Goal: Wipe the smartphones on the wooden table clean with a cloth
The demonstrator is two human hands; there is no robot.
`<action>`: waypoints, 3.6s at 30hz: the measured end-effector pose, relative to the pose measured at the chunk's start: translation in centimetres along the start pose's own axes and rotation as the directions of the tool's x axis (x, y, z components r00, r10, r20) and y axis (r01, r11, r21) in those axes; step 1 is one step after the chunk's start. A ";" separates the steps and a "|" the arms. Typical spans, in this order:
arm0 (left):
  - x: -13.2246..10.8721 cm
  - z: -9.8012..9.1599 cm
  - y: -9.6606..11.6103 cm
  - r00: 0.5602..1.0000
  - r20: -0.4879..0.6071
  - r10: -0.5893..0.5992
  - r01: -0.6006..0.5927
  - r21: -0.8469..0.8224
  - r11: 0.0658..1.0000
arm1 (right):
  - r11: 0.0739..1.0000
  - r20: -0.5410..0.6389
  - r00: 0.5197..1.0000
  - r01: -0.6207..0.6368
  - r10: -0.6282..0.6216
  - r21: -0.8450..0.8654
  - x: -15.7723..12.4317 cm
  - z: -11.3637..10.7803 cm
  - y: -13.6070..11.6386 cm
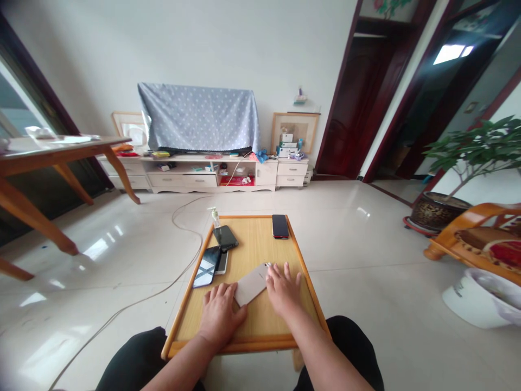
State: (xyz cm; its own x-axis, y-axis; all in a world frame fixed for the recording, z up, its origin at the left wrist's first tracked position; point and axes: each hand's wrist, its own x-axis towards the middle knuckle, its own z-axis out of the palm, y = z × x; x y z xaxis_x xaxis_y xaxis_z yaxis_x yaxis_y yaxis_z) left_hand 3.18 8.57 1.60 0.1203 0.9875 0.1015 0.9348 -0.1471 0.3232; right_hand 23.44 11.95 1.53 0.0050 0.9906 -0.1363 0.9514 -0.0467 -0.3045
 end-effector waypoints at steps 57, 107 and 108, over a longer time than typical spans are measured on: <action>-0.4 -0.2 -0.4 1.000 0.004 0.030 -0.030 -0.006 1.000 | 0.994 -0.118 0.987 0.112 -0.111 0.002 -3.9 1.7 -1.0; -0.2 -0.6 -0.1 0.999 0.036 0.016 -0.016 -0.017 1.000 | 0.908 -0.392 0.918 0.117 0.055 0.402 0.4 1.5 0.5; -0.1 -0.6 -0.1 0.999 0.035 0.013 -0.013 -0.016 1.000 | 0.914 -0.395 0.918 0.162 -0.001 0.372 0.0 1.7 -0.3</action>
State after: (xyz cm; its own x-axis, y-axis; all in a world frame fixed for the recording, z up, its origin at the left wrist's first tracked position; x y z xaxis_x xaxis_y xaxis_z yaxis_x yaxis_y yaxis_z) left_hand 2.86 8.40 2.16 0.1443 0.9869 0.0727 0.9278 -0.1605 0.3369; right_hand 22.61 11.70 0.03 0.1249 0.9607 0.2480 0.7556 0.0699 -0.6513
